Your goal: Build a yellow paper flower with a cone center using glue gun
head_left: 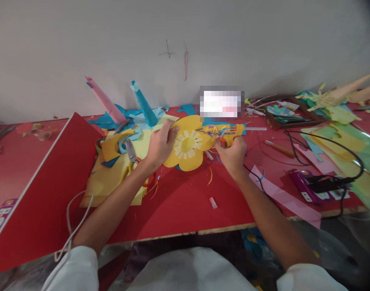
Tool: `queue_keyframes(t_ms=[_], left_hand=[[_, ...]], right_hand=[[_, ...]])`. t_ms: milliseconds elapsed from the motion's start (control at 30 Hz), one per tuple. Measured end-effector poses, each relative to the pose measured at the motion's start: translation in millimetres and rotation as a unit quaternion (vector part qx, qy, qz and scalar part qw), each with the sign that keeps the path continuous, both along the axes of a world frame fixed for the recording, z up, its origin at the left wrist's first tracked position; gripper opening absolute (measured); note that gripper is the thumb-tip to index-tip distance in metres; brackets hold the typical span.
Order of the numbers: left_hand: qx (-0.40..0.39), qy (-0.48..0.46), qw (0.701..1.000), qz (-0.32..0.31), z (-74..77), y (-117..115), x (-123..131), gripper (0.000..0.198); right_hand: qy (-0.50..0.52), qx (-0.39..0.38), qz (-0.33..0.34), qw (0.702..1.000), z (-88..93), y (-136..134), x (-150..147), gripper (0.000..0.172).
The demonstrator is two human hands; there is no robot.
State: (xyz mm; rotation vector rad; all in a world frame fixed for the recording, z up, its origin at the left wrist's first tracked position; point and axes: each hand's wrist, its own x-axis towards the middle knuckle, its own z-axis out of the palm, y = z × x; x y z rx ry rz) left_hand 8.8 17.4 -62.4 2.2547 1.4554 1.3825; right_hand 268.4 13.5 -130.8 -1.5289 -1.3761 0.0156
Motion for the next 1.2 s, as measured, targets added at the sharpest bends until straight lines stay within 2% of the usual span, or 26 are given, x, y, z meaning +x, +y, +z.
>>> queue_keyframes(t_ms=[233, 533, 700, 900, 1200], left_hand=[[0.004, -0.005, 1.000, -0.005, -3.3, 0.1, 0.5, 0.010], [-0.011, -0.017, 1.000, 0.001, -3.4, 0.4, 0.3, 0.010], [-0.003, -0.001, 1.000, -0.031, 1.2, -1.1, 0.4, 0.018], [-0.014, 0.023, 0.998, -0.049, 8.7, -4.3, 1.2, 0.027], [-0.020, 0.068, 0.995, -0.067, 16.6, -11.4, 4.8, 0.023]], right_hand=[[0.003, -0.015, 0.015, 1.000, -0.2, -1.4, 0.9, 0.025], [-0.005, 0.001, 0.000, 1.000, -0.7, 0.1, 4.0, 0.025], [-0.015, -0.006, 0.035, 0.999, 0.7, -4.1, 1.7, 0.021], [-0.034, 0.001, 0.053, 0.998, 1.0, -7.2, 1.0, 0.028], [-0.085, 0.021, 0.045, 0.995, -2.3, -11.3, -3.2, 0.030]])
